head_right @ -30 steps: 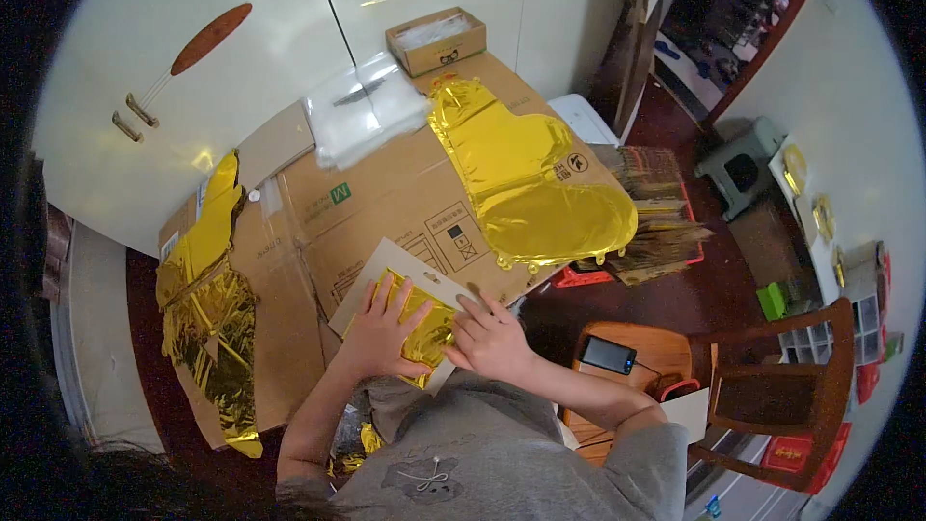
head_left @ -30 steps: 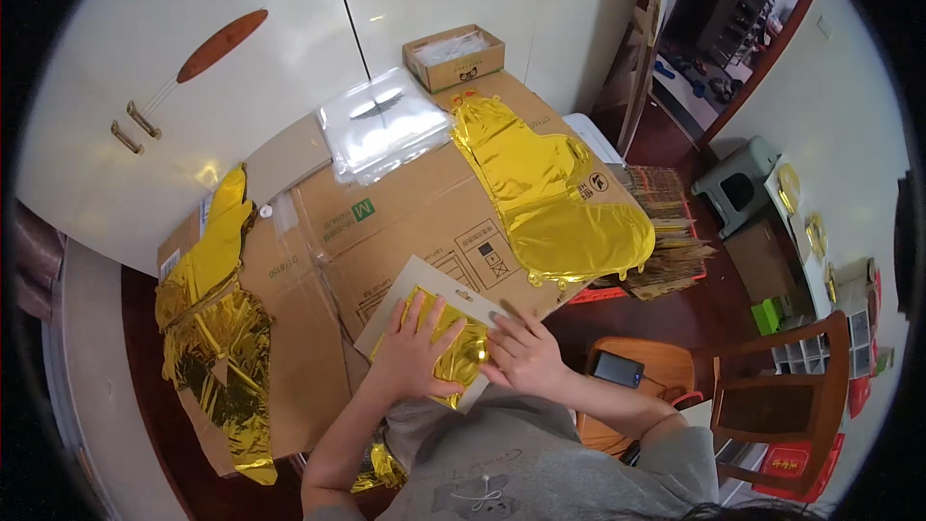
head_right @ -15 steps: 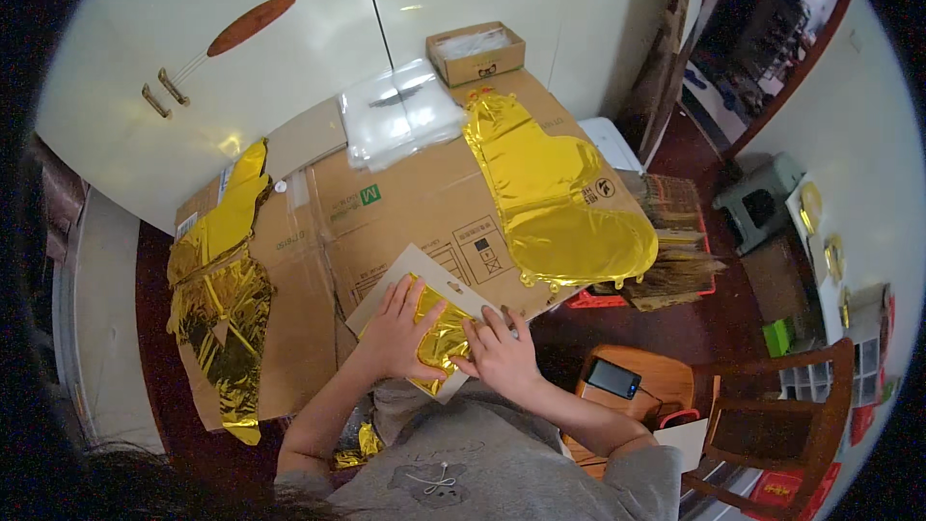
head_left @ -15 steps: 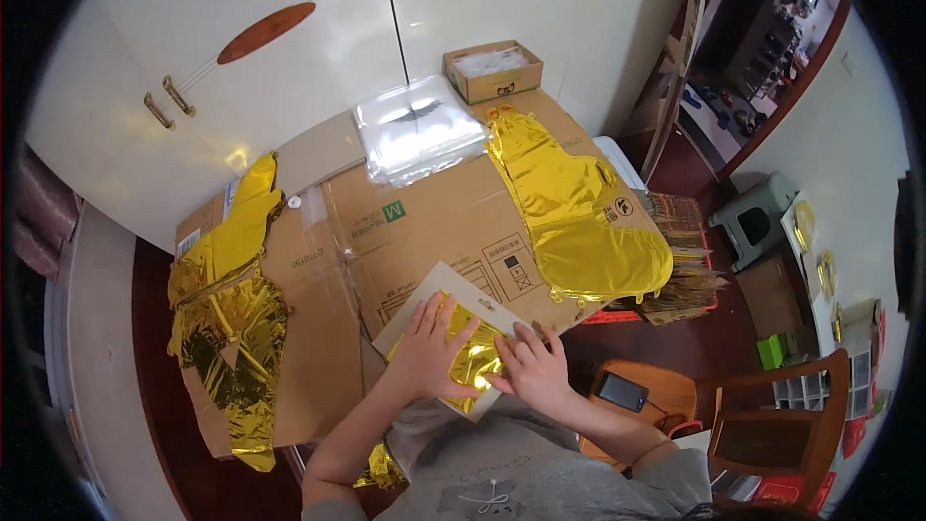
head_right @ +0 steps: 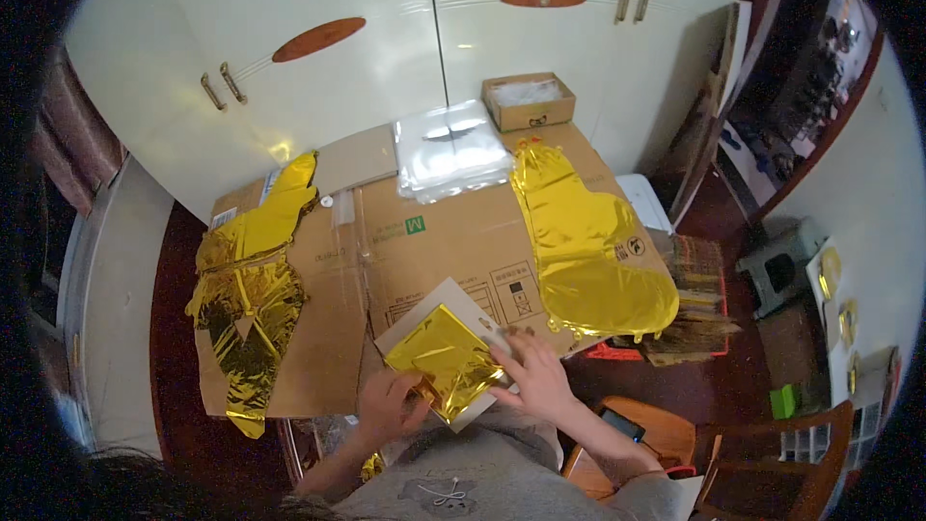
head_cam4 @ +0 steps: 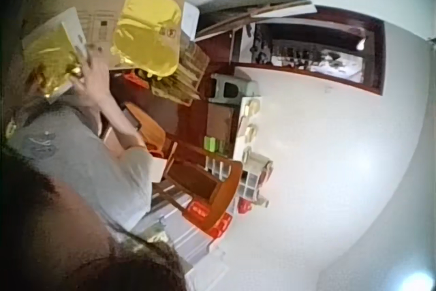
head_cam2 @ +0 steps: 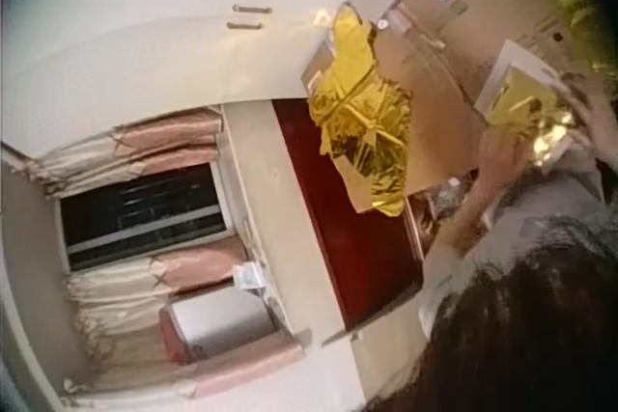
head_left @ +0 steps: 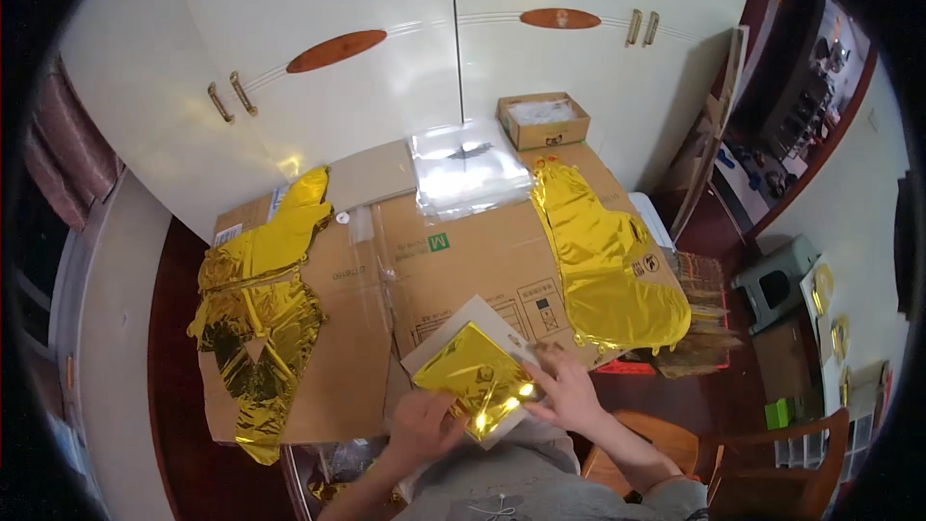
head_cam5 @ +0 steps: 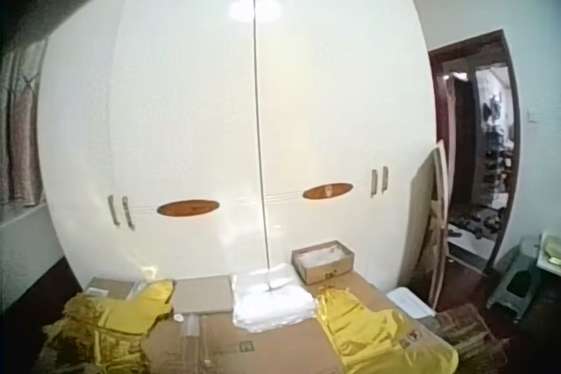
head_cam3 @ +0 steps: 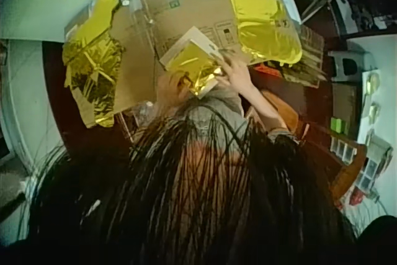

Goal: Manually folding gold metallic balloons and placing them into clear plastic bags with cardboard inserts for retail packaging.

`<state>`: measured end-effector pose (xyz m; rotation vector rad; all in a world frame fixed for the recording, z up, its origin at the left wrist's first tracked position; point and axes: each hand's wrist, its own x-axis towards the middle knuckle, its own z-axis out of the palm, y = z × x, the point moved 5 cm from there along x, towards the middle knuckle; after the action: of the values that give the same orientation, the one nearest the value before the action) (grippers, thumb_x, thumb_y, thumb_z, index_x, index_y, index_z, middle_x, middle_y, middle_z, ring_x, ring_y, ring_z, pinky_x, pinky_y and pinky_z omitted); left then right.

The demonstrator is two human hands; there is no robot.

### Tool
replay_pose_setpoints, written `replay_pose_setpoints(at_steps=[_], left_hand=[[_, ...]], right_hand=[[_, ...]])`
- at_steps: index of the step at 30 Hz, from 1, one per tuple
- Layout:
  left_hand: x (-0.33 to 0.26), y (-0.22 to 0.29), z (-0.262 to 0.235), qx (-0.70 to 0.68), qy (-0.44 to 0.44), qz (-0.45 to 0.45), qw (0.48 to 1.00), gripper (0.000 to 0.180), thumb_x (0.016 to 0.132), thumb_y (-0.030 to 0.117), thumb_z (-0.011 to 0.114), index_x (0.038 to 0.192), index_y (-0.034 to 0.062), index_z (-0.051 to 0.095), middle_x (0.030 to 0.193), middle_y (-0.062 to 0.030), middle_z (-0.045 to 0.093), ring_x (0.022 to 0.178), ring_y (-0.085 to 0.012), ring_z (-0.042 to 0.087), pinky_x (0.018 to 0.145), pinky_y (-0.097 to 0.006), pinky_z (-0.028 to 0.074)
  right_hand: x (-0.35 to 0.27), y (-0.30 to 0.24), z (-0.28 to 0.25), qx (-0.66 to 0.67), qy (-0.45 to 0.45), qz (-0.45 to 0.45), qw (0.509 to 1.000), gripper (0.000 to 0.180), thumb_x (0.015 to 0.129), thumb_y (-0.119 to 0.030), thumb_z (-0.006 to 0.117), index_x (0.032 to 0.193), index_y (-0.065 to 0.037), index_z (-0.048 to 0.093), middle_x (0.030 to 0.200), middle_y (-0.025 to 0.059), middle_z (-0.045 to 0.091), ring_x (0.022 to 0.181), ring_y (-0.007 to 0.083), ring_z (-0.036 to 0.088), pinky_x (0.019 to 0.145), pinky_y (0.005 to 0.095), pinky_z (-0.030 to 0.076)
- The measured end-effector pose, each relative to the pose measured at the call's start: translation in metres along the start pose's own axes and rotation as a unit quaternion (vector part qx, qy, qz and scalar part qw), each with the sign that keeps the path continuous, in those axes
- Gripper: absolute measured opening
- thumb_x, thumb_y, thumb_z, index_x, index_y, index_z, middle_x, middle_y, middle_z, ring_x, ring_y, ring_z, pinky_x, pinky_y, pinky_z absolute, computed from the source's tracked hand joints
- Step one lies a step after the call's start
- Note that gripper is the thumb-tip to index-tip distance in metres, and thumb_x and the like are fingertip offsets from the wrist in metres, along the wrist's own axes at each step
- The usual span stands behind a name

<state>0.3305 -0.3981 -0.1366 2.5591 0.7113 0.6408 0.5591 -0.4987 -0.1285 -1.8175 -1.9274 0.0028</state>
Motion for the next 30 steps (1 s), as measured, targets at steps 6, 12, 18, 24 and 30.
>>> replay_pose_setpoints(at_steps=[6, 12, 18, 24, 30], left_hand=[[-0.108, -0.039, 0.090, -0.500, -0.105, -0.433, 0.742, 0.033, 0.093, 0.027, 0.065, 0.106, -0.0025, 0.065, 0.093, -0.0085, 0.071, 0.085, -0.0179, 0.068, 0.077, -0.028, 0.052], [-0.130, -0.069, 0.129, -0.661, -0.034, -0.449, 0.600, 0.027, 0.098, 0.017, 0.057, 0.117, -0.0021, 0.059, 0.107, -0.0129, 0.068, 0.093, -0.0251, 0.068, 0.081, -0.036, 0.056], [-0.132, -0.072, 0.130, -0.691, -0.080, -0.453, 0.557, 0.027, 0.097, 0.014, 0.058, 0.116, -0.0039, 0.057, 0.106, -0.0172, 0.067, 0.089, -0.0272, 0.068, 0.077, -0.037, 0.057], [-0.089, -0.046, 0.125, -0.507, -0.133, -0.403, 0.750, 0.028, 0.096, 0.024, 0.058, 0.110, 0.0008, 0.063, 0.098, -0.0150, 0.065, 0.084, -0.0232, 0.063, 0.076, -0.037, 0.051], [-0.084, -0.043, 0.091, -0.409, -0.073, -0.341, 0.844, 0.028, 0.095, 0.027, 0.061, 0.104, 0.0004, 0.064, 0.090, -0.0119, 0.063, 0.077, -0.0206, 0.059, 0.069, -0.035, 0.049]], right_hand=[[0.029, 0.029, 0.025, 0.058, -0.099, 0.019, 0.993, 0.066, 0.092, -0.046, 0.057, 0.140, -0.002, 0.044, 0.144, 0.0279, 0.041, 0.137, 0.0432, 0.035, 0.114, 0.0538, 0.023], [0.051, 0.014, 0.037, 0.092, -0.167, -0.064, 0.980, 0.065, 0.094, -0.048, 0.054, 0.140, -0.002, 0.044, 0.142, 0.0217, 0.047, 0.138, 0.0354, 0.038, 0.115, 0.0529, 0.024], [0.196, 0.076, 0.034, 0.100, -0.080, -0.181, 0.975, 0.050, 0.092, -0.032, 0.058, 0.134, -0.004, 0.050, 0.133, 0.0186, 0.055, 0.127, 0.0361, 0.049, 0.110, 0.0511, 0.034], [0.313, 0.172, 0.066, -0.131, 0.004, -0.131, 0.983, 0.049, 0.087, -0.026, 0.059, 0.131, -0.006, 0.051, 0.131, 0.0198, 0.056, 0.116, 0.0364, 0.055, 0.098, 0.0438, 0.046], [0.340, 0.185, 0.091, -0.125, -0.114, -0.143, 0.975, 0.019, 0.085, -0.026, 0.058, 0.094, -0.009, 0.060, 0.105, 0.0098, 0.067, 0.094, 0.0306, 0.065, 0.075, 0.0441, 0.054]])
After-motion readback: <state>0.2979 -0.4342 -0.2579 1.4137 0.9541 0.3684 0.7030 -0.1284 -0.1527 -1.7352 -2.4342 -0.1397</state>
